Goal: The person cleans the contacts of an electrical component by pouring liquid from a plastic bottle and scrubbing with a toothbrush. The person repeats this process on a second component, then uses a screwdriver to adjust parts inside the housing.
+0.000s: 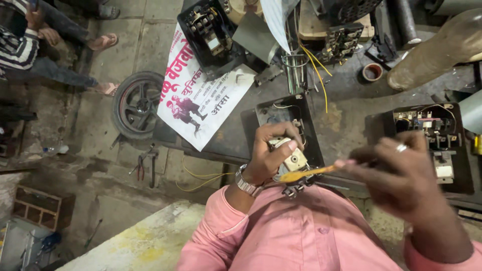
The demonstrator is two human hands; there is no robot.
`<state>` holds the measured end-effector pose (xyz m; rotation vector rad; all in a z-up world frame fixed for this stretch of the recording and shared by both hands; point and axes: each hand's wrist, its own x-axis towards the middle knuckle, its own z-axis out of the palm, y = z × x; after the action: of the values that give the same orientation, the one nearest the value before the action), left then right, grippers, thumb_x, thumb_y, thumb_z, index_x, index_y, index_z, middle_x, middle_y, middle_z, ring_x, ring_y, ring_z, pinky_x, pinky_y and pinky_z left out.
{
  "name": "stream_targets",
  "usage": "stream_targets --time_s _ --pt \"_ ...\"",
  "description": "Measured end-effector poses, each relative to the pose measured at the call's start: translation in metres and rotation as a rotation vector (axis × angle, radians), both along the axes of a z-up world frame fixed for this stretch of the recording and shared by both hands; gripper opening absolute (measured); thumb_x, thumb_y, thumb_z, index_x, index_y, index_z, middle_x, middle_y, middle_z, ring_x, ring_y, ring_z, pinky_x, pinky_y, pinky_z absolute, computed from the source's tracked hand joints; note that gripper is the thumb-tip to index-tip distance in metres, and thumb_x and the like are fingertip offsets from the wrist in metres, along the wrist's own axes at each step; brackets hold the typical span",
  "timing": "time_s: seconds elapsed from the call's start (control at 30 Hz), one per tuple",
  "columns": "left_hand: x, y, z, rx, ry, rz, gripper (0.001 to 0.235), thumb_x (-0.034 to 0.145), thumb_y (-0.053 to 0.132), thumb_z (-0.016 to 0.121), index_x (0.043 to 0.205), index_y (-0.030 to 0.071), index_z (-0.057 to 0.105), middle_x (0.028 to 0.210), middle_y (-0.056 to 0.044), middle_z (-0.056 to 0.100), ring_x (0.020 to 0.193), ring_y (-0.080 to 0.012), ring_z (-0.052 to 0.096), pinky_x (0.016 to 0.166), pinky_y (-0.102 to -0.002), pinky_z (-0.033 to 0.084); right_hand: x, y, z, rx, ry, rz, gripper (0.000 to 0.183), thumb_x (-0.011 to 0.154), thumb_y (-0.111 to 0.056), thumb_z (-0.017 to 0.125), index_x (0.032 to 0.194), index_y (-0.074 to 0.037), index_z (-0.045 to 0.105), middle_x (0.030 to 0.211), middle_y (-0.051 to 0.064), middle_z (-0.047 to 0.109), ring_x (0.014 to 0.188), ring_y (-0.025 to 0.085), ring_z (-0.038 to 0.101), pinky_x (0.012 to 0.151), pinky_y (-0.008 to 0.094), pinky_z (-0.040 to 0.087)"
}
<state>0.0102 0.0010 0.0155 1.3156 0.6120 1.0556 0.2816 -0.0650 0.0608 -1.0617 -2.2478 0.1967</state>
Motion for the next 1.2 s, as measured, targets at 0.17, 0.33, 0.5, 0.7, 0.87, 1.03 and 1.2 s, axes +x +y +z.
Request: stream_targets --time_s 0.17,0.33,0.5,0.7,0.87,1.03,1.2 --pt "0.001 -0.002 -0.006 -0.034 -0.036 -0.002 0.023 0.094 0.020 0.062 0.087 -0.001 0.064 0.083 -0.007 0.066 0.078 -0.0141 0.063 0.073 -0.028 0.049 0.003 0.005 0.003 -0.108 0.064 0.042 0.057 0.066 -0.003 0.069 0.118 -0.027 0.073 0.103 0.000 0.071 0.079 0.015 0.059 0.088 0.044 0.034" --pt "-0.004 0.000 -0.002 -0.180 -0.202 0.007 0.020 0.093 0.018 0.064 0.090 -0.002 0.063 0.086 -0.009 0.066 0.079 -0.0161 0.065 0.075 -0.031 0.054 0.004 -0.001 0.002 -0.170 0.183 -0.059 0.057 0.065 0.000 0.065 0.117 -0.022 0.073 0.103 0.001 0.071 0.083 0.015 0.063 0.087 0.040 0.034" --pt "-0.004 -0.003 -0.002 -0.149 -0.163 -0.030 0.019 0.094 0.017 0.063 0.090 -0.002 0.062 0.086 -0.009 0.065 0.079 -0.0161 0.064 0.073 -0.031 0.053 0.007 -0.003 -0.009 -0.157 0.210 -0.038 0.049 0.070 0.002 0.069 0.115 -0.017 0.074 0.097 0.004 0.070 0.082 0.018 0.061 0.088 0.041 0.039" --pt "-0.001 -0.009 -0.006 -0.319 -0.483 -0.021 0.020 0.097 0.018 0.058 0.092 -0.002 0.058 0.081 -0.010 0.059 0.074 -0.0204 0.064 0.071 -0.034 0.053 0.025 -0.010 -0.033 -0.620 0.589 -0.139 0.052 0.073 0.004 0.062 0.123 -0.005 0.076 0.102 0.008 0.077 0.084 0.013 0.068 0.071 0.027 0.054" --pt "0.011 -0.009 -0.015 -0.383 -0.636 0.048 0.020 0.103 0.019 0.059 0.099 -0.001 0.058 0.093 -0.012 0.061 0.087 -0.0204 0.065 0.080 -0.034 0.054 -0.019 -0.031 -0.078 -0.956 0.912 -0.324 0.054 0.085 -0.007 0.071 0.137 0.001 0.061 0.113 0.010 0.073 0.095 0.014 0.071 0.082 0.027 0.057" --pt "0.032 -0.027 -0.017 -0.560 -0.518 0.064 0.040 0.107 0.039 0.059 0.120 0.001 0.057 0.112 -0.012 0.066 0.102 -0.0171 0.067 0.090 -0.031 0.054 -0.045 -0.033 -0.106 -0.977 1.376 -0.228 0.040 0.094 -0.007 0.072 0.131 0.006 0.065 0.089 0.001 0.062 0.071 0.006 0.053 0.063 0.021 0.044" --pt "0.028 -0.031 -0.008 -0.361 -0.219 -0.103 0.055 0.093 0.022 0.074 0.139 0.006 0.049 0.126 -0.003 0.060 0.113 -0.0139 0.061 0.094 -0.030 0.052 -0.028 -0.026 -0.089 -1.077 1.698 -0.133 0.022 0.098 -0.007 0.071 0.116 0.005 0.065 0.072 -0.002 0.055 0.054 0.004 0.042 0.049 0.021 0.033"
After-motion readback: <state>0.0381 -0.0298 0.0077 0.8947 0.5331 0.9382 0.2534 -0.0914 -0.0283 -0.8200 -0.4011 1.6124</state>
